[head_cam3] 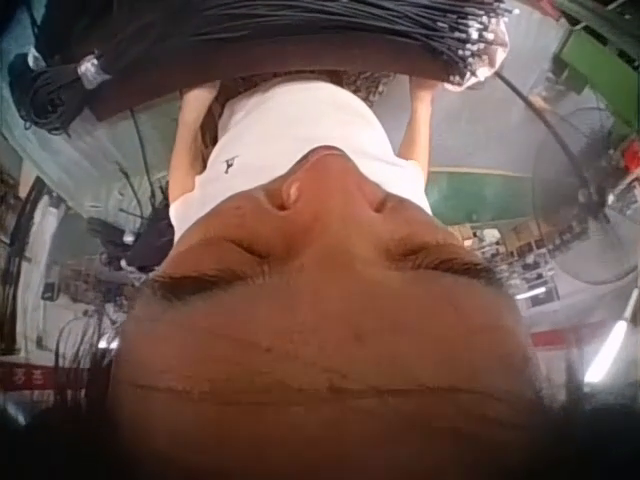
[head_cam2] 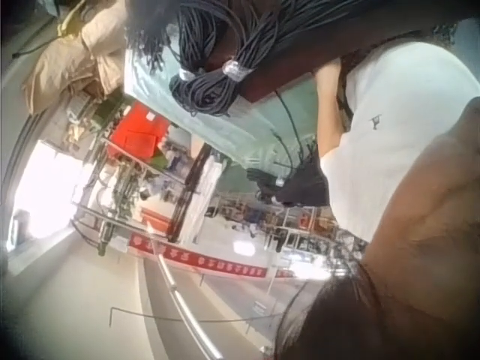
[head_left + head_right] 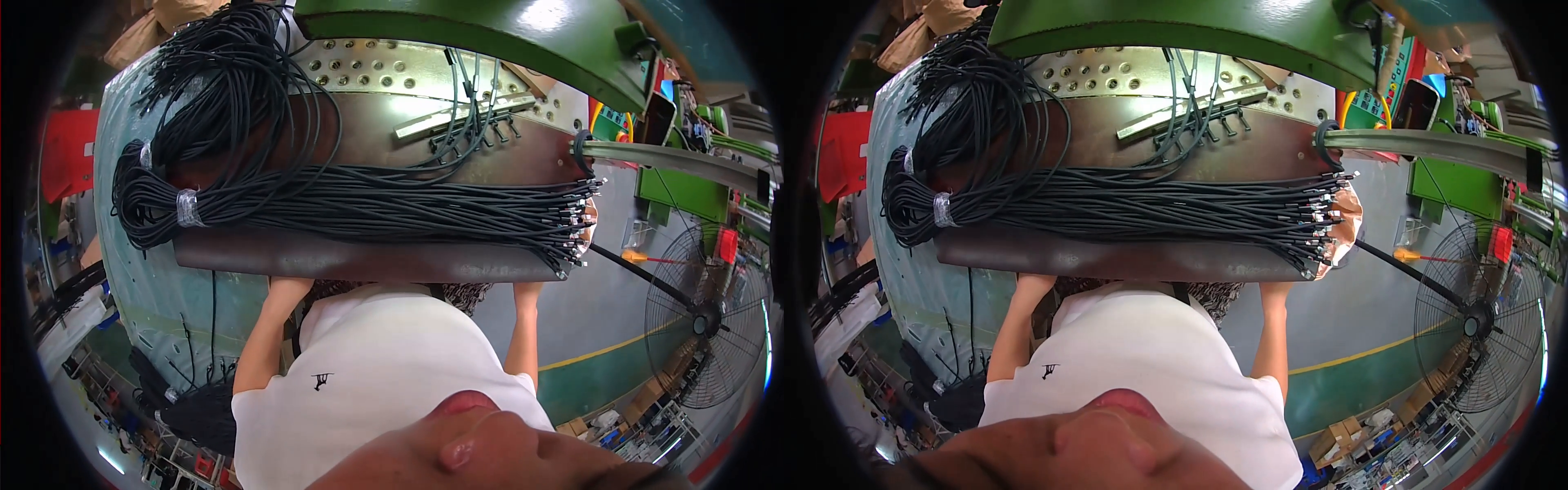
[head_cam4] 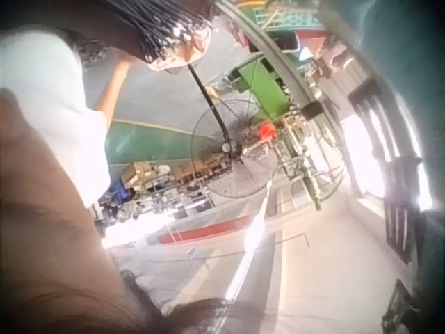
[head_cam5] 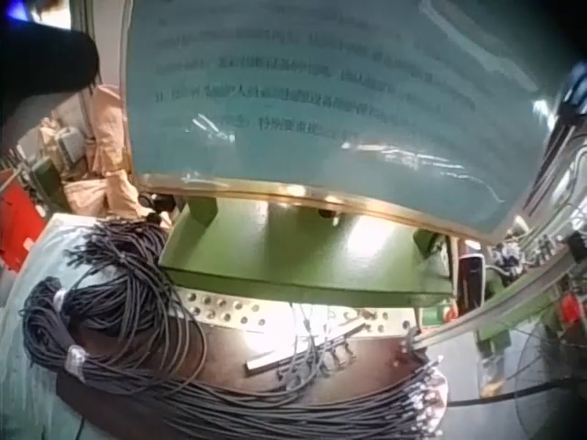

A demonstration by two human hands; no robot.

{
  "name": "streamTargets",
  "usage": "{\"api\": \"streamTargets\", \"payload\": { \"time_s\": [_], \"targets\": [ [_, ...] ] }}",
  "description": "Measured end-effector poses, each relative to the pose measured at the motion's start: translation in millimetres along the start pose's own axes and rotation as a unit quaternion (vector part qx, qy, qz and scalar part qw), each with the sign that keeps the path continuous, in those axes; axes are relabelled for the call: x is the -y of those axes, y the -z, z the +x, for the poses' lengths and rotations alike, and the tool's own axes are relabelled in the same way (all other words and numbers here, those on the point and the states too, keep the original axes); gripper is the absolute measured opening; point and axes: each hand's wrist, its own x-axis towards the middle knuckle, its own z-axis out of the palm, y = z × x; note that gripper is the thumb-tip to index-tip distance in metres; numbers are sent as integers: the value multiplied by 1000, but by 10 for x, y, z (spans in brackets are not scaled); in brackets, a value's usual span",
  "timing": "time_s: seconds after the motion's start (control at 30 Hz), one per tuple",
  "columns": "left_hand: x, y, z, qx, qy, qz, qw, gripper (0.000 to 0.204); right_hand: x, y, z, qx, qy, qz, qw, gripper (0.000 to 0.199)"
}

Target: Connecting individual electrical cables from a bundle into a testing or assembly board.

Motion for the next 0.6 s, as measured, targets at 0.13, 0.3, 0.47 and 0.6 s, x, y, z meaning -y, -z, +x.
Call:
{"api": "streamTargets", "payload": {
  "time_s": [0.13, 0.3, 0.47, 0.6],
  "targets": [
    [-95, 48, 53, 6, -15, 85, 996, 21, 25, 5, 27, -16, 32, -50, 998, 28],
    [-637, 459, 68, 229, -38, 28, 972, 32, 763, 502, 213, 143, -6, -244, 959, 29],
    [-1349, 859, 448, 402, -252, -253, 843, 42, 1707, 980, 749, 524, 60, 46, 848, 24],
    [-2114, 405, 722, 138, -454, -156, 866, 58, 2251, 531, 1678, 134, 207, 25, 969, 17]
  ]
}}
